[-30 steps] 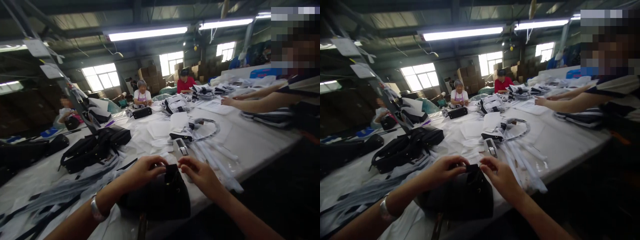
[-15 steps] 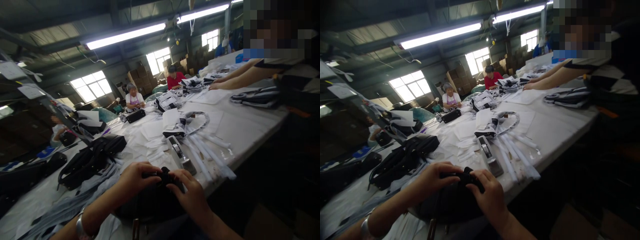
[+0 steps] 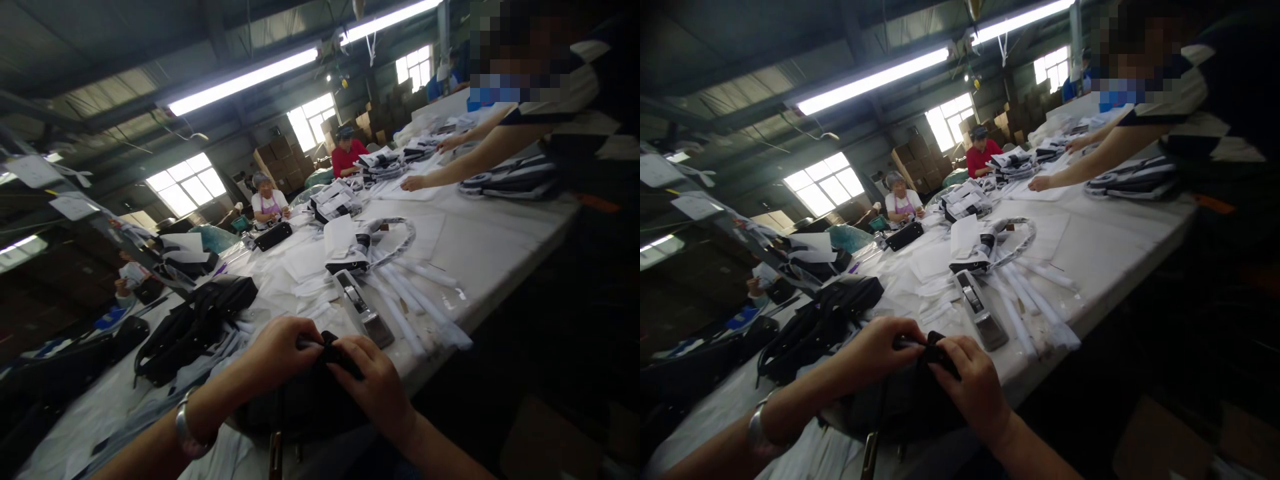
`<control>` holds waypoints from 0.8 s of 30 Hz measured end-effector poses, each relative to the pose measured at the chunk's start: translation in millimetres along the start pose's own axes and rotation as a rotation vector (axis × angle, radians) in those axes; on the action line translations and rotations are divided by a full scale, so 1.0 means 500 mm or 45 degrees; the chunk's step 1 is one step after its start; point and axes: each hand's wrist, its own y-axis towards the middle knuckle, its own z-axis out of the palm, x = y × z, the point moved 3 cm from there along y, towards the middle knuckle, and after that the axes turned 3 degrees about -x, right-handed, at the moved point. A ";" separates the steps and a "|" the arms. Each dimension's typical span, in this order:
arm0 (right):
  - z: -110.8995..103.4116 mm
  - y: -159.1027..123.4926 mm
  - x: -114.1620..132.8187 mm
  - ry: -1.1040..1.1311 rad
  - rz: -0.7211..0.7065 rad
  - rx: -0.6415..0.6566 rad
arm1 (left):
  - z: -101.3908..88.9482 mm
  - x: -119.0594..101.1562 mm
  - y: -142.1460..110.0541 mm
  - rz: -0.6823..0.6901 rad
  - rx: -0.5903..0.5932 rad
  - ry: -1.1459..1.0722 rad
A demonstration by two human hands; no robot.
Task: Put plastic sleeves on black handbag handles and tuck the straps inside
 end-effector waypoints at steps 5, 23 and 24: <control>0.006 -0.001 0.003 0.033 -0.063 0.025 | 0.001 -0.017 -0.004 0.028 0.027 0.014; 0.005 -0.001 -0.008 0.179 0.231 0.013 | 0.036 0.010 0.006 0.112 0.001 -0.083; 0.002 0.001 -0.010 0.227 0.339 0.039 | 0.038 0.014 0.003 0.134 0.005 -0.086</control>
